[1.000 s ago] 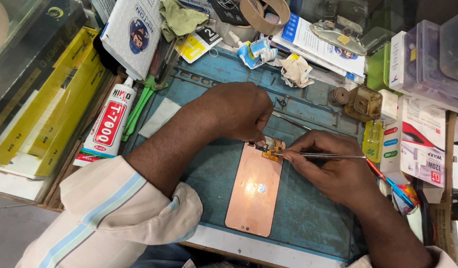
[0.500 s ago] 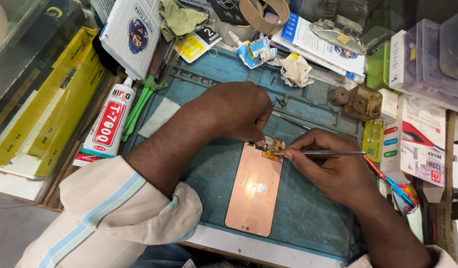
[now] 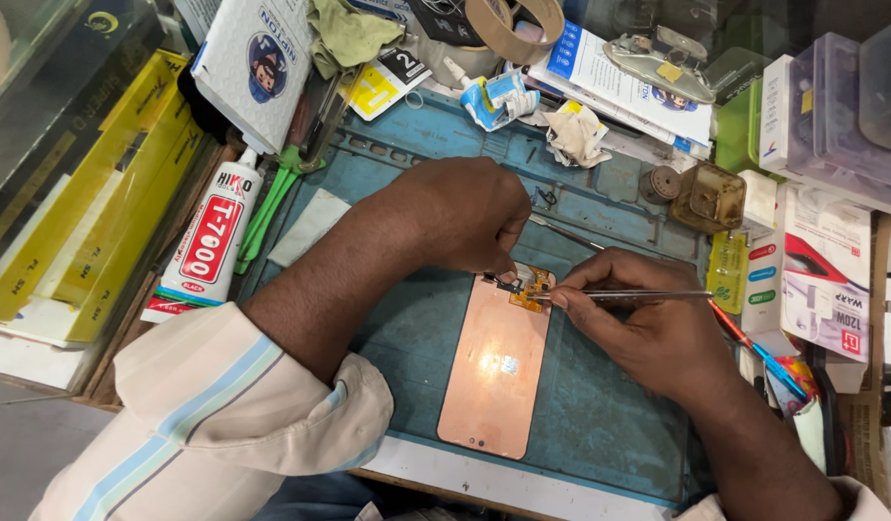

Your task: The person uses tweezers to carefully adjust and position small components on a smartphone motherboard. They then use a pair of purple pliers to press down on the components, ensuring they are securely attached.

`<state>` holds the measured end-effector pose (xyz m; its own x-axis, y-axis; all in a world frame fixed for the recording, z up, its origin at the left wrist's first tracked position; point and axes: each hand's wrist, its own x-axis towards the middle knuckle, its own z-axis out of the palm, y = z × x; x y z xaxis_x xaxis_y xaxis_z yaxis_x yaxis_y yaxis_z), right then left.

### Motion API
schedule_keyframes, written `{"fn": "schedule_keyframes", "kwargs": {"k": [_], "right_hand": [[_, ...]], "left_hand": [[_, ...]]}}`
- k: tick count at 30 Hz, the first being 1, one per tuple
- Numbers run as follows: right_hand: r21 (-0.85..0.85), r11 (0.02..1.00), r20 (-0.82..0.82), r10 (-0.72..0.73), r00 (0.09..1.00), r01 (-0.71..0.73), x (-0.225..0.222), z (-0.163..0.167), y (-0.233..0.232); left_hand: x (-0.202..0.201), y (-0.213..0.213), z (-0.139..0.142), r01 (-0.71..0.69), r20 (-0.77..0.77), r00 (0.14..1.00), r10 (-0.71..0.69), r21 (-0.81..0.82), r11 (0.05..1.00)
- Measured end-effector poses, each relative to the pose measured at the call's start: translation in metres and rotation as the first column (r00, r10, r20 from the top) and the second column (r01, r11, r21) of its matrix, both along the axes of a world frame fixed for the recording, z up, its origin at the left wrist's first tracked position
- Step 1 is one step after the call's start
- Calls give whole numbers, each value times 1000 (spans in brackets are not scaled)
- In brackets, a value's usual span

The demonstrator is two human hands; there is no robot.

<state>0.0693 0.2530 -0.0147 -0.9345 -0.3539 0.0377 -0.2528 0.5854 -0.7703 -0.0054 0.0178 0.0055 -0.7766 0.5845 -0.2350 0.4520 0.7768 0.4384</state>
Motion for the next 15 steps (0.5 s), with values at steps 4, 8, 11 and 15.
{"fn": "schedule_keyframes", "kwargs": {"k": [4, 8, 11, 15], "right_hand": [[-32, 999, -12, 8, 1000, -9, -1, -1, -1], [-63, 998, 28, 3, 1000, -1, -2, -3, -1], [-57, 998, 43, 0, 999, 2, -1, -3, 0], [-63, 998, 34, 6, 999, -4, -1, -2, -1]], "left_hand": [[0, -3, 1, 14, -17, 1000, -14, 27, 1000], [0, -4, 0, 17, -24, 1000, -16, 34, 999], [0, -4, 0, 15, -28, 1000, -14, 34, 999], [0, -3, 0, 19, -32, 999, -18, 41, 999]]}}
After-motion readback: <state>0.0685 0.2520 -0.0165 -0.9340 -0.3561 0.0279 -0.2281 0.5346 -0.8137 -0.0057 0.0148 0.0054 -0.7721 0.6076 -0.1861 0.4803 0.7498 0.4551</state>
